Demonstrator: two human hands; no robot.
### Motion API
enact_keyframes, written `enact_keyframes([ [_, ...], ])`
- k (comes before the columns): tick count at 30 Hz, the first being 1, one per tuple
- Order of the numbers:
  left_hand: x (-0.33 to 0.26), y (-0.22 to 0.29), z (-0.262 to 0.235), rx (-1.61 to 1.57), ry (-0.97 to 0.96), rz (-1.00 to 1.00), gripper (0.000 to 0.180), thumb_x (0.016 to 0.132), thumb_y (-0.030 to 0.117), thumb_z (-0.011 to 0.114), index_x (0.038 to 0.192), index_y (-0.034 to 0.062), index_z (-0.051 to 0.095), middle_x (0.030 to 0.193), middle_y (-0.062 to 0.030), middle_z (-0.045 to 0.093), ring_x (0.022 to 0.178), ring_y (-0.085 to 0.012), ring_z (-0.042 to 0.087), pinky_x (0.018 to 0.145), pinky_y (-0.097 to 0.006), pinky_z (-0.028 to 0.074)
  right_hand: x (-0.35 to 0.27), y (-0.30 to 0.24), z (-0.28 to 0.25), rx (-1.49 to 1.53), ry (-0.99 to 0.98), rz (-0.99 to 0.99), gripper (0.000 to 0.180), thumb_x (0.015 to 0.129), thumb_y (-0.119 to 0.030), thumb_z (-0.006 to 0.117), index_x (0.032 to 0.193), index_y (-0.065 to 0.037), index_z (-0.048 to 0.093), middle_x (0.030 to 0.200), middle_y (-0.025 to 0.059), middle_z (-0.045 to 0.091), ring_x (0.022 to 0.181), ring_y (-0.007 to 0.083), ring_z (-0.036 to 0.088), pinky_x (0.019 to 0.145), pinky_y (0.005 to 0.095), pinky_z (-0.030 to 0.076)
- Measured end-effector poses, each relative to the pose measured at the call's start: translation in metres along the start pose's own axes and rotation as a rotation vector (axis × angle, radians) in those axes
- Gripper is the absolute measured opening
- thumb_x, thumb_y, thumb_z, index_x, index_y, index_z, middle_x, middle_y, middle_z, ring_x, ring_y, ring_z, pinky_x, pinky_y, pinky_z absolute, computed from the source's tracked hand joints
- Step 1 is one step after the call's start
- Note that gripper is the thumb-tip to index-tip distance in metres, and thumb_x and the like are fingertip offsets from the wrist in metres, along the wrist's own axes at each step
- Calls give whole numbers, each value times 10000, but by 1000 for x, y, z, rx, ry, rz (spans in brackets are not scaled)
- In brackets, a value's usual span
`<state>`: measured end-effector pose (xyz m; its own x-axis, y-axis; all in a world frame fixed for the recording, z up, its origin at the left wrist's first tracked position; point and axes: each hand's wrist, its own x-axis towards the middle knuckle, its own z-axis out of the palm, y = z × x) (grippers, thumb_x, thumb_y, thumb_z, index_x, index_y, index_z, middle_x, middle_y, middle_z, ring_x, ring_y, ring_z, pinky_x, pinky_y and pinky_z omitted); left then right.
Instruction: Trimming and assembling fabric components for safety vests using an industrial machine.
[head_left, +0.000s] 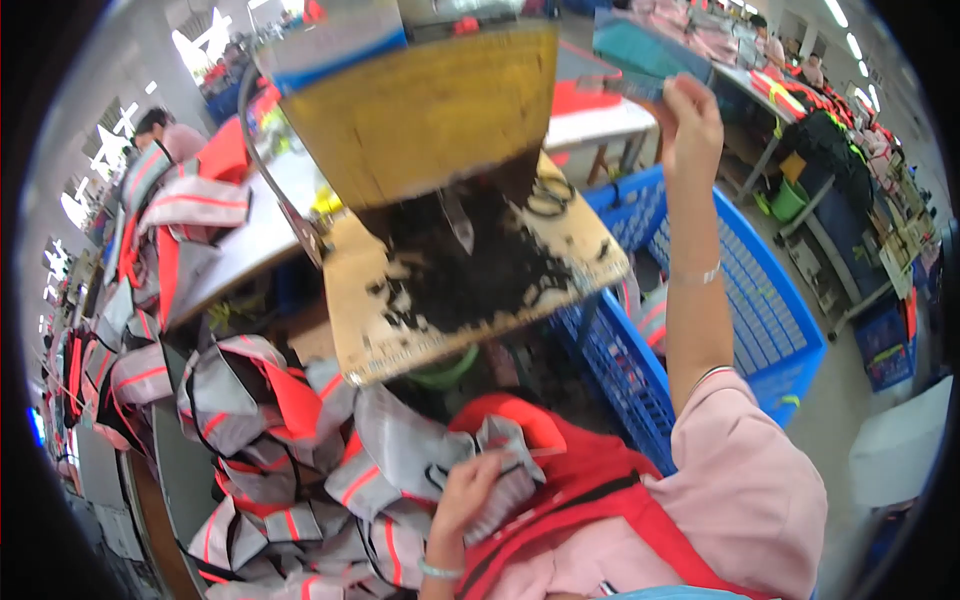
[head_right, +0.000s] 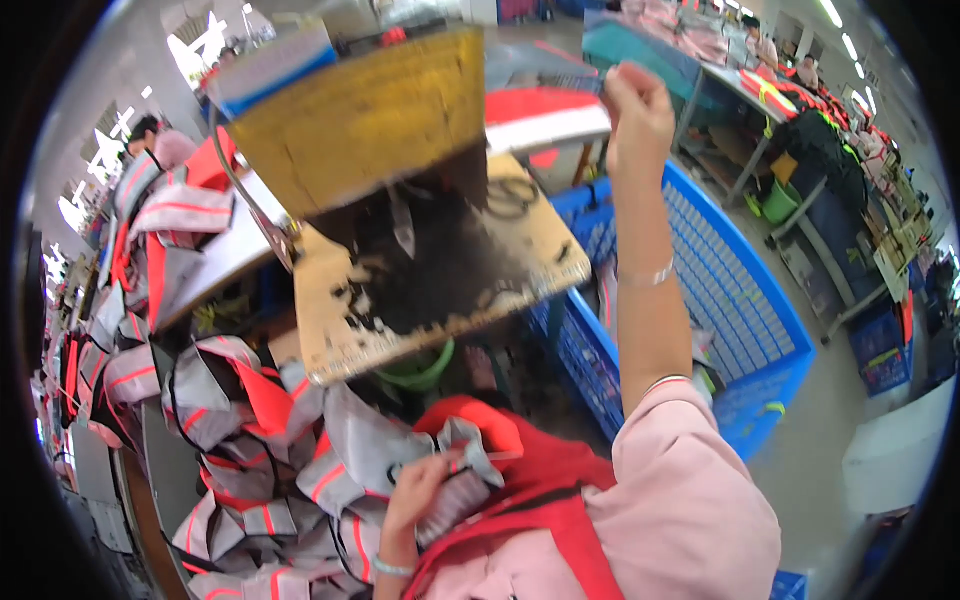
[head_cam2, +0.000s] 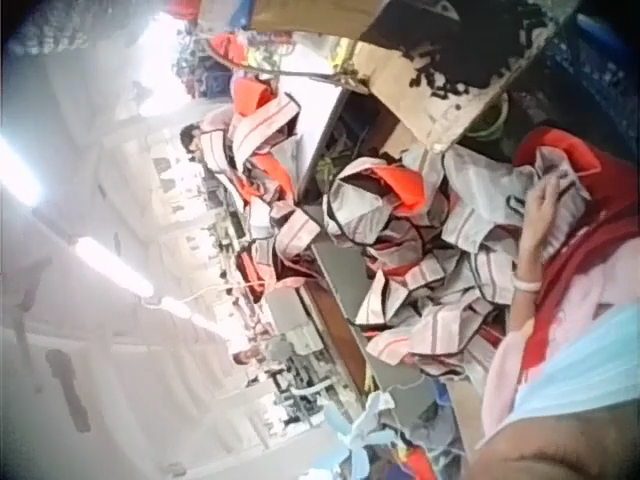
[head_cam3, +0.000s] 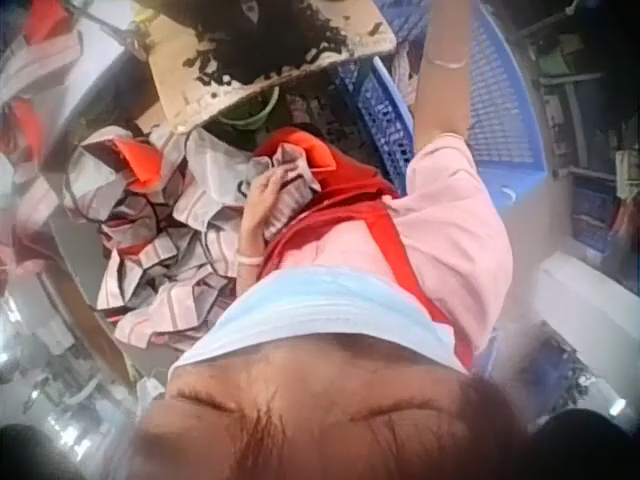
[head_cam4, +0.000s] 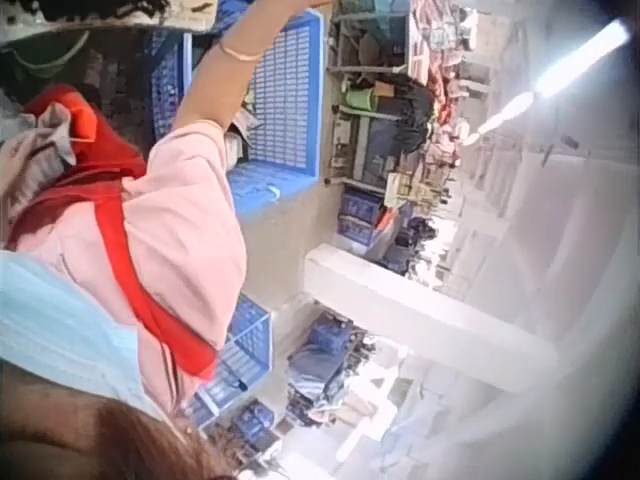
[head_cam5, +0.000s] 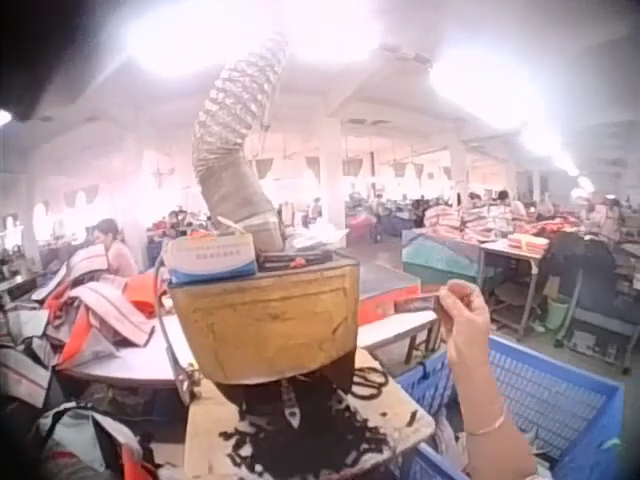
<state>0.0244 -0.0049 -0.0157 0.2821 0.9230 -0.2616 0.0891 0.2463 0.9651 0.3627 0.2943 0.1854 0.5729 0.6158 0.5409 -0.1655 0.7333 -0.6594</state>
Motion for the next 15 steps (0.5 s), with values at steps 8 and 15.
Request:
enact_keyframes([
  [8, 38, -1, 54, -249, 136, 157, 498, 1000, 192, 472, 1455, 26, 356, 747, 21, 505, 678, -56, 466, 629, -199, 389, -298, 4, -36, 178, -136, 964, 230, 866, 10, 662, 1068, -67, 586, 945, 22, 628, 878, 108, 605, 778, 240, 499],
  [15, 34, -9, 61, -413, 314, 209, 449, 1038, 284, 434, 1431, 67, 420, 701, 53, 475, 615, -20, 379, 555, -175, 300, -342, -15, -51, 181, -219, 1144, 218, 884, 34, 625, 1078, -38, 556, 981, 46, 591, 927, 139, 609, 852, 291, 529],
])
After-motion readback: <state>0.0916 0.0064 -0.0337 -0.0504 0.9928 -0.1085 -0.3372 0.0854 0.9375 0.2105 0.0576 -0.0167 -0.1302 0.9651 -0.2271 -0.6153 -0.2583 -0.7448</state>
